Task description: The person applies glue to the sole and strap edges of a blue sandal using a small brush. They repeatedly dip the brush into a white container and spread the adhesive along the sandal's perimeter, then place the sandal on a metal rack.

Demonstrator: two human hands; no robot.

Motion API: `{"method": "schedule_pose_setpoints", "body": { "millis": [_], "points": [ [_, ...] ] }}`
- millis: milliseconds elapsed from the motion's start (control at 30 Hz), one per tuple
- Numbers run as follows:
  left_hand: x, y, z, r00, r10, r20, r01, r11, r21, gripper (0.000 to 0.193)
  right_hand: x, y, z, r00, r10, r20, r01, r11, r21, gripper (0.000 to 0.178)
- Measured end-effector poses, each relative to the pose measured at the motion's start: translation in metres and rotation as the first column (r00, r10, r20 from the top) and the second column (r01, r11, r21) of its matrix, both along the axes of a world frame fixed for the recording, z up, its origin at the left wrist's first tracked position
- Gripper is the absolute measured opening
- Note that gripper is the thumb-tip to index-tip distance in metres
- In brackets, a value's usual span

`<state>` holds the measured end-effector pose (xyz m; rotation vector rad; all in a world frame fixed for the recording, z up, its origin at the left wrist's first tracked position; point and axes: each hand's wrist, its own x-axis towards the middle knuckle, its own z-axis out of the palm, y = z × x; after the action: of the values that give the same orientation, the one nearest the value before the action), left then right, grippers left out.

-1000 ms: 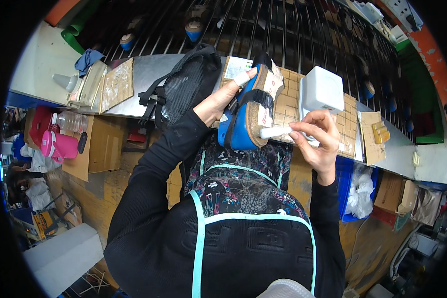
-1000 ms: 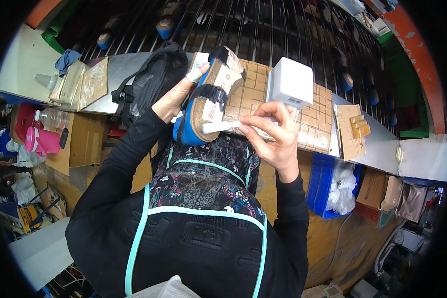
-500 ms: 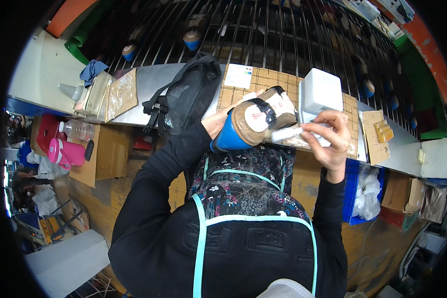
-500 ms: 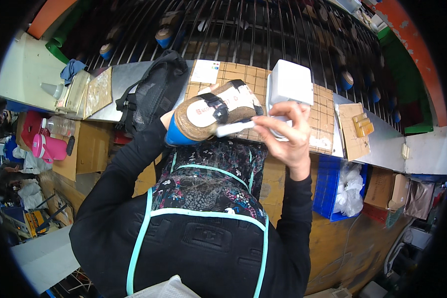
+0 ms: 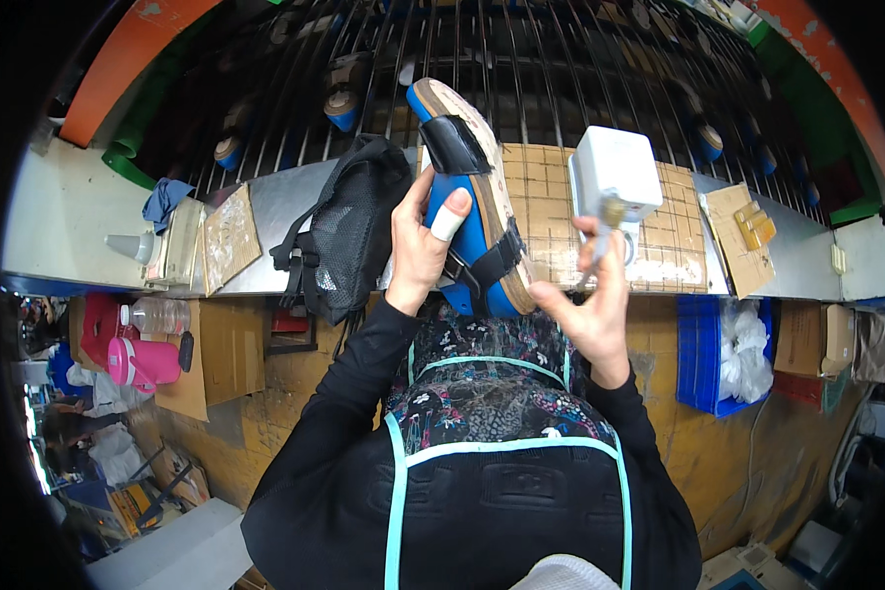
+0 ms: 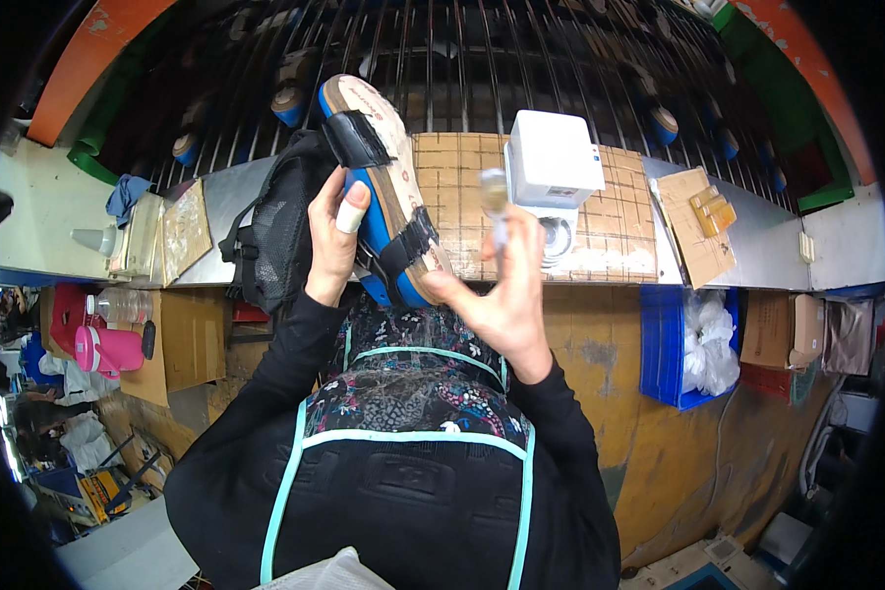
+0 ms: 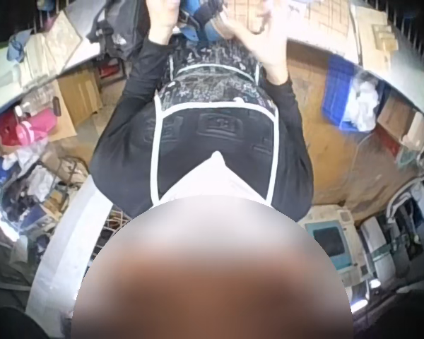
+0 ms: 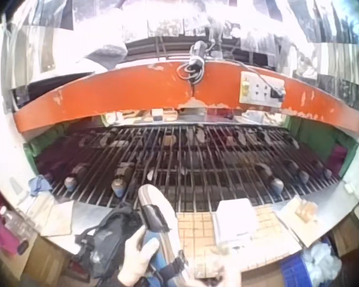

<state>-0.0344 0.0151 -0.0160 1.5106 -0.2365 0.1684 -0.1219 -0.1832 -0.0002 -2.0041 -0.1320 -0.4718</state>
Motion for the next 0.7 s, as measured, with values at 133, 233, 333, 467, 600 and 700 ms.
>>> {"method": "schedule_pose_setpoints", "body": {
  "millis": [133,233,333,467,600,700],
  "points": [
    [-0.012,-0.003,-0.003,0.999,-0.010,-0.053,0.012,1.000,0.026,0.065,0.017,0.019,0.006,1.000,0.009,-0.021,-0.011,0.993,-0.116,0.067],
    [-0.018,-0.002,-0.004,0.985,-0.050,-0.167,0.053,0.998,0.013,0.065,0.032,0.025,0.003,1.000,-0.007,-0.020,0.005,0.991,-0.134,0.069],
    [-0.021,-0.002,-0.008,0.984,-0.089,-0.157,0.095,0.995,0.027,0.061,0.042,0.025,-0.001,1.000,-0.011,0.006,0.012,0.993,-0.116,0.068],
    [-0.016,-0.002,-0.016,0.974,-0.107,-0.199,0.106,0.994,-0.016,0.060,0.056,0.024,-0.009,0.993,-0.079,0.084,0.085,0.994,-0.068,0.062],
    [-0.011,-0.002,-0.022,0.958,-0.120,-0.259,0.092,0.989,-0.118,0.057,0.066,-0.007,-0.017,0.978,-0.195,0.075,0.187,0.977,0.103,0.061],
    [0.004,-0.003,-0.032,0.885,-0.145,-0.442,0.047,0.973,-0.225,0.061,0.061,-0.051,-0.022,0.945,-0.289,0.155,0.235,0.926,0.295,0.058]
  ]
}}
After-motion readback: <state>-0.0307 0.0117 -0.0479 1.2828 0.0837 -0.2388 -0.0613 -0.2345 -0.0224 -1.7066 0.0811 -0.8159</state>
